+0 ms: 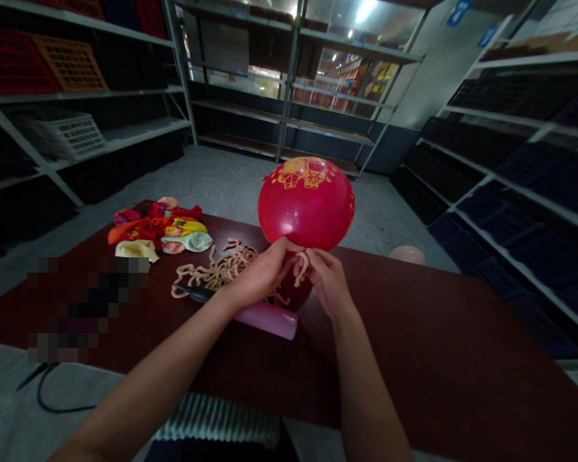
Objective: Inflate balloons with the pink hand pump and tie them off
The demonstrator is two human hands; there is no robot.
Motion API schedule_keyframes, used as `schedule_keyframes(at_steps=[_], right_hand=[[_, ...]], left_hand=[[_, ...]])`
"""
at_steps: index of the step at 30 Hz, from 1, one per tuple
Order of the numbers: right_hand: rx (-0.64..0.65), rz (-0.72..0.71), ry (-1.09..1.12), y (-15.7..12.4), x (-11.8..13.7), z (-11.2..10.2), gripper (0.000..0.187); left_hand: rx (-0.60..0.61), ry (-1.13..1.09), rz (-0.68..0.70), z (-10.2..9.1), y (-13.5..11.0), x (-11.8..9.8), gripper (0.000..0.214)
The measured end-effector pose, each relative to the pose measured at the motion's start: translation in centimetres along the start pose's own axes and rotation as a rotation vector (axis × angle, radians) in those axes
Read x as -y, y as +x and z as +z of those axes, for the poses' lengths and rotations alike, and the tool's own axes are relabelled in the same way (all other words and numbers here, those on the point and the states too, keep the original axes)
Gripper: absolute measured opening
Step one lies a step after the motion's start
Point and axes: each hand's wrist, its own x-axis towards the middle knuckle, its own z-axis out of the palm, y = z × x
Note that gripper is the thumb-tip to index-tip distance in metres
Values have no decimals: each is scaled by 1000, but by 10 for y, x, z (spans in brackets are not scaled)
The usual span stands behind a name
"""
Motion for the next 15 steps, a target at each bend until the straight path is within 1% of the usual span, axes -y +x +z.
schedule_keyframes(at_steps=[3, 6, 9, 12, 13, 15], right_hand=[[43, -40, -24, -1, 0, 0, 25], [82, -74, -42, -1, -2, 1, 22], [34, -69, -129, 0, -5, 2, 20], [-33, -74, -280, 2, -7, 1, 19], [-38, -81, -309, 3, -7, 1, 18], [-30, -96, -332, 4, -7, 1, 17]], left_hand=[[-54, 58, 14, 3, -2, 6, 14], [-121, 62, 16, 6, -4, 10, 9], [-215, 25, 9, 9, -4, 12, 5], [-312, -23, -24, 11, -3, 10, 8], [-327, -47, -46, 11, -2, 9, 8], [-321, -127, -109, 11, -1, 6, 8]])
